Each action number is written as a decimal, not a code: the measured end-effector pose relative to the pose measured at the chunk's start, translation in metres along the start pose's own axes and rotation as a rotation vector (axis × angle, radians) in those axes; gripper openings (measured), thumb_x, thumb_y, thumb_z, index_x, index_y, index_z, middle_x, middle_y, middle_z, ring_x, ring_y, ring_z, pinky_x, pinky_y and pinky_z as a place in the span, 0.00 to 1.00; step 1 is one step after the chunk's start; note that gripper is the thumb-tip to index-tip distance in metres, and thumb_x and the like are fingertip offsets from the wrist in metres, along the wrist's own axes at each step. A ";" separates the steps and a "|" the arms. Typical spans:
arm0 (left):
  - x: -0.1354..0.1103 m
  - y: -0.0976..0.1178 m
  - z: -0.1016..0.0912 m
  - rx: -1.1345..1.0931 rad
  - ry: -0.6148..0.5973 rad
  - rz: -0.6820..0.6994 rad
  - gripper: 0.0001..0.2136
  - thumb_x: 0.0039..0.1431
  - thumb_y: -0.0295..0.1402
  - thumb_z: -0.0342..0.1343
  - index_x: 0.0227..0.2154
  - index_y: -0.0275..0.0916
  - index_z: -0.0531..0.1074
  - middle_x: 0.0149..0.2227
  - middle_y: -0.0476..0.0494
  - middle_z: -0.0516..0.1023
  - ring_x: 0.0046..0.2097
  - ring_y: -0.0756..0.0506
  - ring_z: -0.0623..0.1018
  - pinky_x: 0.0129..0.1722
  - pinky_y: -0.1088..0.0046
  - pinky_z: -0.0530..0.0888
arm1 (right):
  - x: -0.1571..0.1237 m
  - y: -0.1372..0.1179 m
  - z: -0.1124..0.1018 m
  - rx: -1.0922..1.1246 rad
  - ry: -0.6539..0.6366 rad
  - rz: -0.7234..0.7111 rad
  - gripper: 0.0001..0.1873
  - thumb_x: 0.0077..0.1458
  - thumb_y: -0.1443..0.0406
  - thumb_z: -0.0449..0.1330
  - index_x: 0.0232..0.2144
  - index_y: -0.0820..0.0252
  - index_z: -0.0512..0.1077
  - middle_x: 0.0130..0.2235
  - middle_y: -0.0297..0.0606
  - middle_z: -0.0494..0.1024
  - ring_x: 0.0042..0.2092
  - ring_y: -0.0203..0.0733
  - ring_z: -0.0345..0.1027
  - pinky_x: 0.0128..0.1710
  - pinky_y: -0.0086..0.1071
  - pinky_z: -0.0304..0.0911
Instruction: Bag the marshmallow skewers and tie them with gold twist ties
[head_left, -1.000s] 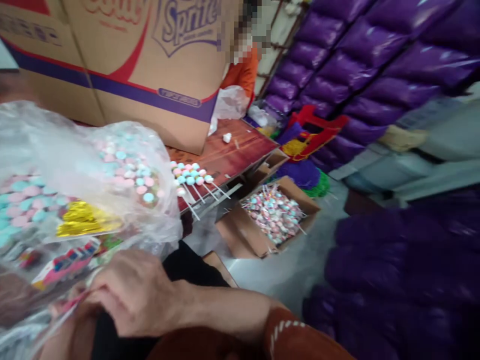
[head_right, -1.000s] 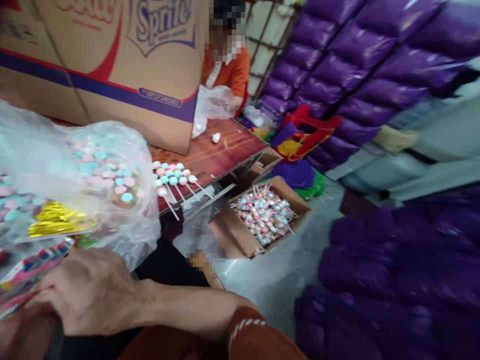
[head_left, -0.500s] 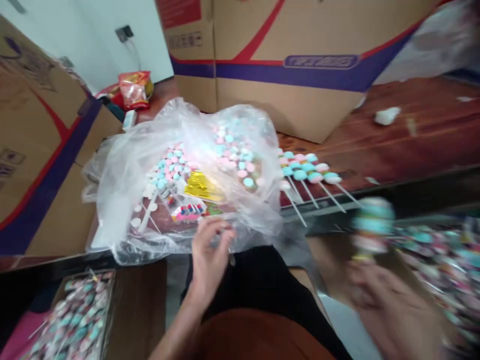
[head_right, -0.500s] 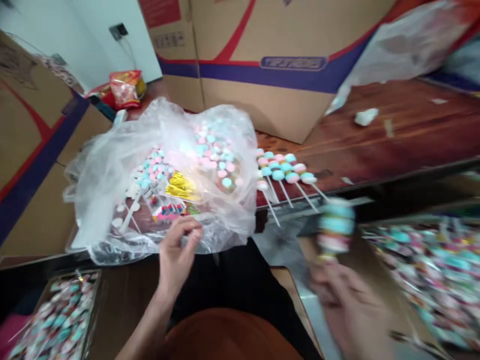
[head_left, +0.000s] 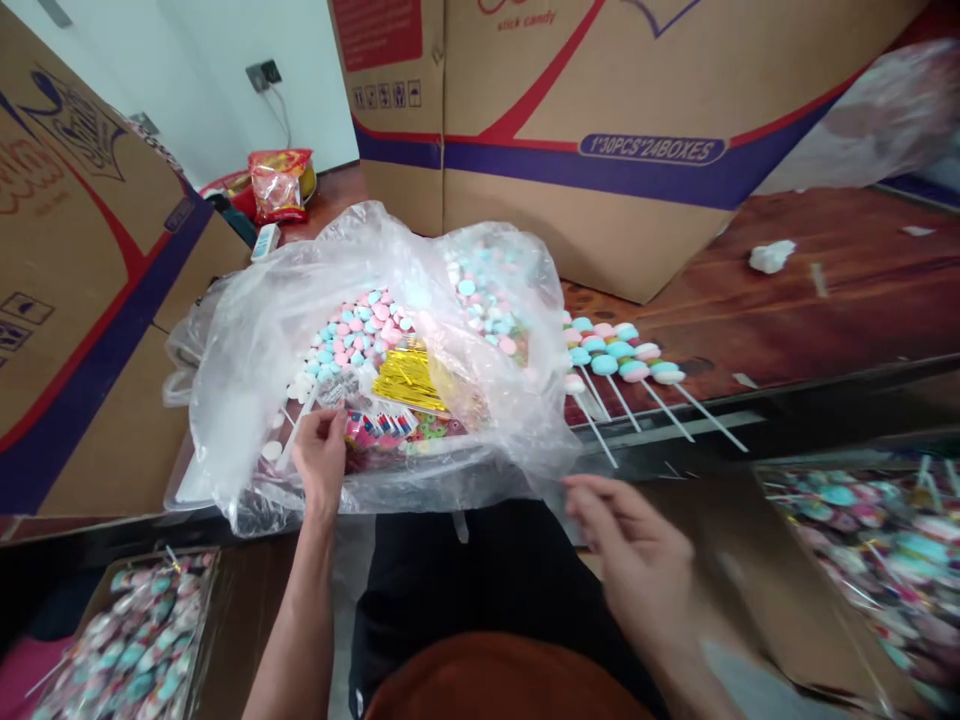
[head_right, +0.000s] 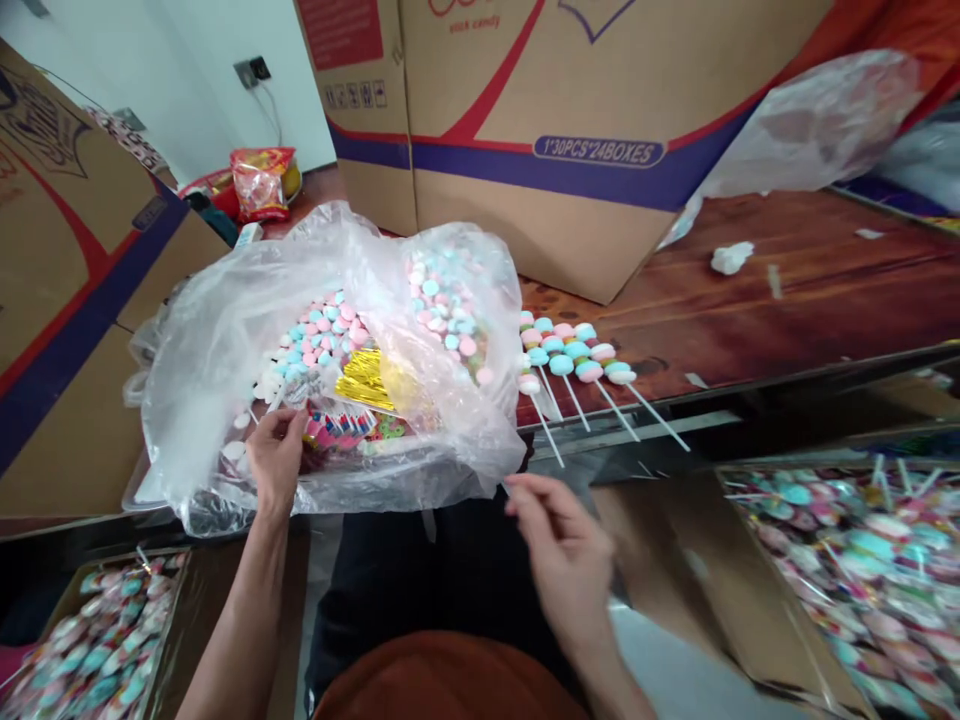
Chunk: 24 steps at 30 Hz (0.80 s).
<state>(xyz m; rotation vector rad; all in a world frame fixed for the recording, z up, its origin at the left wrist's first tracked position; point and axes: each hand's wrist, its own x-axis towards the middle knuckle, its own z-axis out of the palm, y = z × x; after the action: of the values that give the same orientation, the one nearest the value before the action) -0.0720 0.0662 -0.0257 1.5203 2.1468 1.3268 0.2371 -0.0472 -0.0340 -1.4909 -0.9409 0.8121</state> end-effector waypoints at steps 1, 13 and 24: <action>-0.009 0.005 -0.002 -0.035 0.018 -0.007 0.09 0.58 0.39 0.60 0.32 0.38 0.76 0.29 0.48 0.76 0.30 0.47 0.74 0.32 0.71 0.70 | -0.007 -0.008 0.015 0.000 -0.115 -0.029 0.11 0.59 0.57 0.62 0.35 0.56 0.80 0.27 0.35 0.76 0.27 0.37 0.68 0.26 0.31 0.63; -0.122 0.096 0.014 -0.791 -0.082 -0.342 0.15 0.53 0.43 0.68 0.38 0.41 0.75 0.36 0.49 0.76 0.36 0.49 0.77 0.36 0.74 0.75 | 0.001 -0.050 0.095 0.402 -0.316 0.084 0.07 0.55 0.63 0.63 0.28 0.59 0.77 0.27 0.32 0.76 0.30 0.37 0.66 0.32 0.29 0.63; -0.124 0.125 0.032 -1.068 -0.252 -0.753 0.19 0.35 0.43 0.77 0.29 0.39 0.80 0.33 0.49 0.80 0.35 0.50 0.78 0.35 0.78 0.77 | -0.001 -0.044 0.064 0.149 -0.223 -0.084 0.21 0.66 0.58 0.51 0.21 0.56 0.54 0.23 0.28 0.57 0.27 0.34 0.52 0.27 0.30 0.51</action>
<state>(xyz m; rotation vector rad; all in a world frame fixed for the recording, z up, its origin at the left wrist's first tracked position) 0.0859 -0.0108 0.0095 0.3629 1.2103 1.4485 0.1742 -0.0179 0.0018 -1.2419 -1.0763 0.9794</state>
